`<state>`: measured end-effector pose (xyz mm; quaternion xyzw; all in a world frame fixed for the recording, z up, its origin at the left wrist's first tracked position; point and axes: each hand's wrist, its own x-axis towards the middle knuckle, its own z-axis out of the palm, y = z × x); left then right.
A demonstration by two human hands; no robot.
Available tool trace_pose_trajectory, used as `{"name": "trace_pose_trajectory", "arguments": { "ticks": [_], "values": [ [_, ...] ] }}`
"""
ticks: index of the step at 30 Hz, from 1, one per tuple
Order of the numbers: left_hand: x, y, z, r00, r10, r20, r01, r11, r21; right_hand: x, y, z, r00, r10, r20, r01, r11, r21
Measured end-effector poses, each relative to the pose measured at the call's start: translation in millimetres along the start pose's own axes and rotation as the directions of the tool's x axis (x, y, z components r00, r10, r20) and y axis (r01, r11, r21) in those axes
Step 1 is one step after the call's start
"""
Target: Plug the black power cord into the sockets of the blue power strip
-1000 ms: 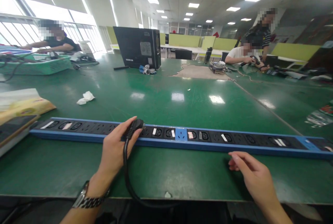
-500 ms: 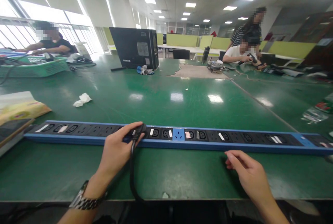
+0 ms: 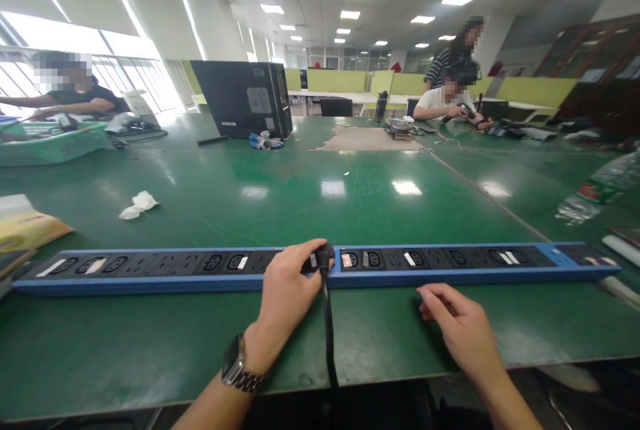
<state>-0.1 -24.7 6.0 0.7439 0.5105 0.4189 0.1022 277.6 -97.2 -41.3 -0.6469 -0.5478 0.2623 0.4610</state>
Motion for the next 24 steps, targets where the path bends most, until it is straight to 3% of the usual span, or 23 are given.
{"name": "trace_pose_trajectory", "arguments": {
  "ticks": [12, 16, 24],
  "values": [
    [2, 11, -4.1, 0.995, 0.065, 0.072, -0.082, 0.963, 0.258, -1, -3, 0, 1.000, -0.015, 0.002, 0.015, 1.000, -0.027],
    [6, 15, -11.7, 0.993, -0.005, 0.118, -0.037, 0.938, 0.346, 0, -2, 0, 1.000, -0.023, 0.004, 0.023, 0.999, -0.031],
    [27, 1, -26.1, 0.970, 0.022, 0.241, -0.086, 0.962, 0.259, 2, 2, 1, 1.000, -0.006, 0.013, 0.006, 1.000, -0.025]
  ]
}}
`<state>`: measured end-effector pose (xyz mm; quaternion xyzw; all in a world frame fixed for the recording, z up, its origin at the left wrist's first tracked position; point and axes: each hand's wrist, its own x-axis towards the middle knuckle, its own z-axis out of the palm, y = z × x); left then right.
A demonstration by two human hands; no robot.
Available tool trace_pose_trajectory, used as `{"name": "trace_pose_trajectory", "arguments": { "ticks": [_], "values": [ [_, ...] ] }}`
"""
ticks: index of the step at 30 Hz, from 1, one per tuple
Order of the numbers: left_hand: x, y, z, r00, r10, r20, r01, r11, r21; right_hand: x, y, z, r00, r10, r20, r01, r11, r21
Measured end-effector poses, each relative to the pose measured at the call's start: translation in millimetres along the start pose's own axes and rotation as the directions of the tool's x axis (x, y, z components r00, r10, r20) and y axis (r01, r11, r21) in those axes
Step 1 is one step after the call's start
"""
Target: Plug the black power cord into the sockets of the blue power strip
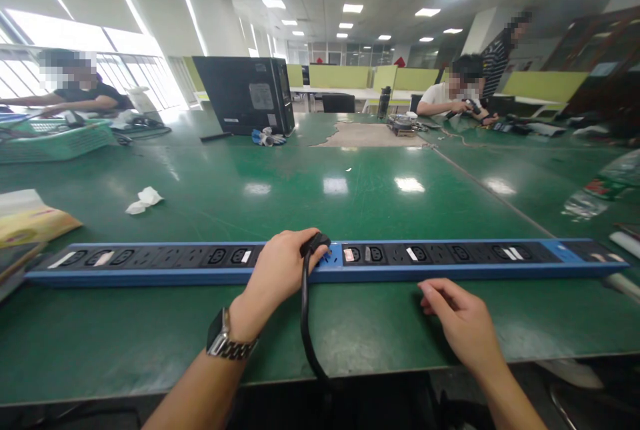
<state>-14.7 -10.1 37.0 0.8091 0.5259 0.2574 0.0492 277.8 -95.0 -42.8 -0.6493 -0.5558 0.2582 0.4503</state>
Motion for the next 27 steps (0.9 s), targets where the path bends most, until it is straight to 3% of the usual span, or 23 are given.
{"name": "trace_pose_trajectory", "arguments": {
  "ticks": [5, 15, 19, 23, 25, 27],
  "values": [
    [2, -6, -1.5, 1.000, 0.029, 0.003, -0.029, 0.993, -0.117, -1, -2, 0, 1.000, 0.011, -0.002, -0.011, 1.000, -0.005],
    [-7, -12, 20.1, 0.995, 0.029, -0.093, -0.048, 0.975, -0.216, -1, 0, -1, 1.000, 0.013, -0.021, -0.012, 1.000, 0.008],
    [-9, 3, 18.3, 0.996, 0.021, -0.088, -0.030, 0.995, -0.099, -1, 0, -1, 1.000, 0.009, -0.008, -0.009, 1.000, 0.003],
    [-9, 16, 18.3, 0.994, 0.106, -0.034, -0.103, 0.992, 0.076, -1, -1, 0, 1.000, 0.013, -0.022, -0.013, 1.000, 0.010],
    [-9, 12, 19.9, 0.994, 0.109, -0.004, -0.109, 0.994, -0.002, -1, -2, -1, 0.999, 0.018, -0.032, -0.018, 1.000, 0.020],
    [-10, 4, 20.9, 0.997, 0.068, -0.042, -0.076, 0.976, -0.205, 1, -2, -1, 0.999, 0.021, -0.025, -0.020, 0.999, 0.030]
  ]
}}
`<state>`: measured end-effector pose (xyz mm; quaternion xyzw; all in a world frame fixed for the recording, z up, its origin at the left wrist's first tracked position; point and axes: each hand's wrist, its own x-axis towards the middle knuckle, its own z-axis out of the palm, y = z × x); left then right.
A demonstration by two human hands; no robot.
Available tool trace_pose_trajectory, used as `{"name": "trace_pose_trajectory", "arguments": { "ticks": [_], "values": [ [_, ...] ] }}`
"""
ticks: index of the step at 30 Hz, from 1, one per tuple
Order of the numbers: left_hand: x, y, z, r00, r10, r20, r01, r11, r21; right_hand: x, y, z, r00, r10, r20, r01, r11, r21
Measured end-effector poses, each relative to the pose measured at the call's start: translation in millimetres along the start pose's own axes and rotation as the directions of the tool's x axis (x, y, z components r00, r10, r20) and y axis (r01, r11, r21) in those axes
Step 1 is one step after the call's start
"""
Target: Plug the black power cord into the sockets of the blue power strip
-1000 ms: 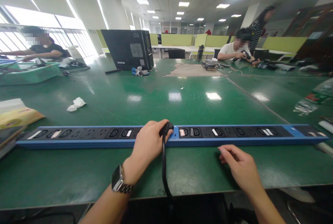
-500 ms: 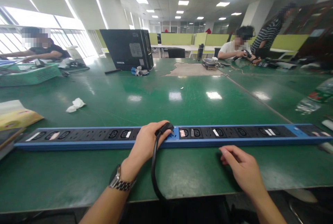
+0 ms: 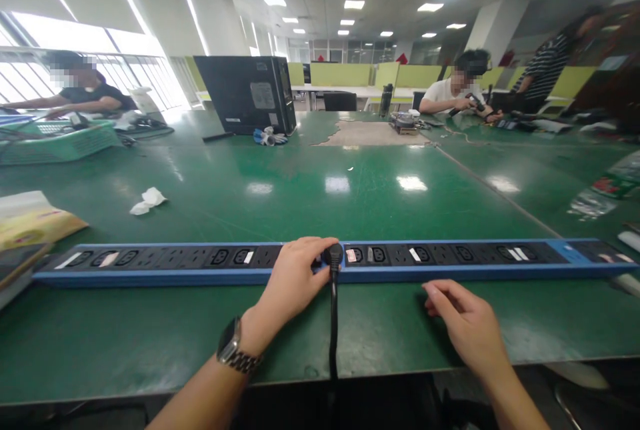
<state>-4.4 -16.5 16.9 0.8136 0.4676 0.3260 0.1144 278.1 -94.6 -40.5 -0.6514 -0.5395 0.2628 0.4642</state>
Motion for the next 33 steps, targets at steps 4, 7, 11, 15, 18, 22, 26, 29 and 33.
{"name": "trace_pose_trajectory", "arguments": {
  "ticks": [4, 7, 11, 15, 18, 22, 26, 29, 33],
  "values": [
    [-5, 8, 0.4, 0.940, -0.101, -0.327, -0.018, 0.939, -0.343, -2, -9, 1, 0.999, 0.045, -0.012, -0.043, 0.993, 0.114],
    [-9, 39, 9.0, 0.958, 0.114, -0.264, -0.184, 0.948, -0.260, -15, -32, 6, 0.996, 0.082, 0.027, -0.086, 0.952, 0.295],
    [-11, 71, 27.9, 0.927, 0.370, -0.061, -0.375, 0.916, -0.142, -27, -66, 10, 0.971, 0.087, 0.223, -0.124, 0.980, 0.158],
    [-12, 59, 32.8, 0.967, 0.238, -0.094, -0.248, 0.961, -0.121, 4, -72, 2, 0.985, 0.146, 0.096, -0.130, 0.980, -0.152],
    [-17, 34, 27.5, 0.976, 0.142, -0.163, -0.144, 0.990, -0.004, 41, -70, -3, 0.980, 0.142, 0.143, -0.078, 0.923, -0.376],
    [-26, 9, 23.0, 0.978, 0.097, -0.184, -0.078, 0.991, 0.108, 67, -80, 1, 0.963, 0.104, 0.248, 0.080, 0.769, -0.634],
    [-29, 2, 23.4, 0.978, 0.100, -0.184, -0.078, 0.990, 0.120, 76, -98, 8, 0.950, 0.136, 0.283, 0.143, 0.613, -0.777],
    [-29, 2, 23.5, 0.983, 0.094, -0.156, -0.073, 0.988, 0.135, 78, -104, 15, 0.926, 0.185, 0.329, 0.161, 0.597, -0.786],
    [-30, 5, 21.8, 0.993, 0.073, -0.095, -0.055, 0.982, 0.182, 70, -103, 27, 0.952, 0.187, 0.243, 0.112, 0.525, -0.844]
  ]
}}
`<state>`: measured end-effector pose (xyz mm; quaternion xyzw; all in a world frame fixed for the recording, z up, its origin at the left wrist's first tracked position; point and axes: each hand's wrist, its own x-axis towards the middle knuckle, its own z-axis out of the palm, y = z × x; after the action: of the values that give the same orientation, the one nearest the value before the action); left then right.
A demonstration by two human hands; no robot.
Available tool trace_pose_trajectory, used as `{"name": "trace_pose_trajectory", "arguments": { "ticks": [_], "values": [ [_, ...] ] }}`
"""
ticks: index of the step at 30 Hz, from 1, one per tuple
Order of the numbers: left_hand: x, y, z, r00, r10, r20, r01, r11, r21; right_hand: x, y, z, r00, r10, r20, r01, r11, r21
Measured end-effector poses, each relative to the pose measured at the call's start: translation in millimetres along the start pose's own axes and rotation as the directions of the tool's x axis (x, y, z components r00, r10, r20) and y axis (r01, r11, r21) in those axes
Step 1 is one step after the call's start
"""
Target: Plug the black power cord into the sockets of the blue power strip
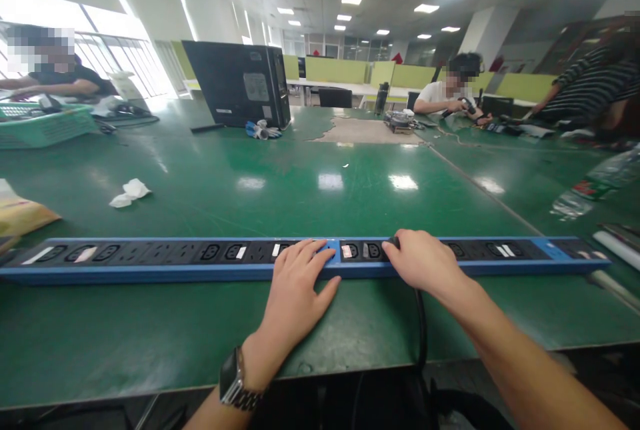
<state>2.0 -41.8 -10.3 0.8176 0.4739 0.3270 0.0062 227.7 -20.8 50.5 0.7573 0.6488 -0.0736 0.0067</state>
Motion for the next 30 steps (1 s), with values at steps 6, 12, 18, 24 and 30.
{"name": "trace_pose_trajectory", "arguments": {
  "ticks": [6, 12, 18, 24, 30],
  "values": [
    [-3, 0, -3.0, 0.997, 0.001, 0.080, -0.004, 0.999, 0.040, -15, 37, -30, 0.964, 0.004, -0.265, 0.067, 0.963, 0.260],
    [0, 2, -2.1, 0.997, -0.012, 0.075, 0.008, 0.998, 0.060, 1, 137, -63, 0.984, 0.122, -0.132, -0.090, 0.971, 0.219],
    [0, 4, -1.5, 0.997, -0.023, 0.072, 0.018, 0.997, 0.070, 17, 179, -32, 0.995, 0.099, -0.023, -0.093, 0.980, 0.177],
    [0, 2, -3.7, 0.997, -0.012, 0.082, 0.007, 0.998, 0.058, 24, 180, -10, 0.998, 0.055, -0.040, -0.046, 0.979, 0.200],
    [1, 11, -3.3, 0.998, -0.041, 0.043, 0.042, 0.999, 0.000, 13, 171, -23, 0.948, 0.067, -0.310, -0.014, 0.986, 0.168]
  ]
}}
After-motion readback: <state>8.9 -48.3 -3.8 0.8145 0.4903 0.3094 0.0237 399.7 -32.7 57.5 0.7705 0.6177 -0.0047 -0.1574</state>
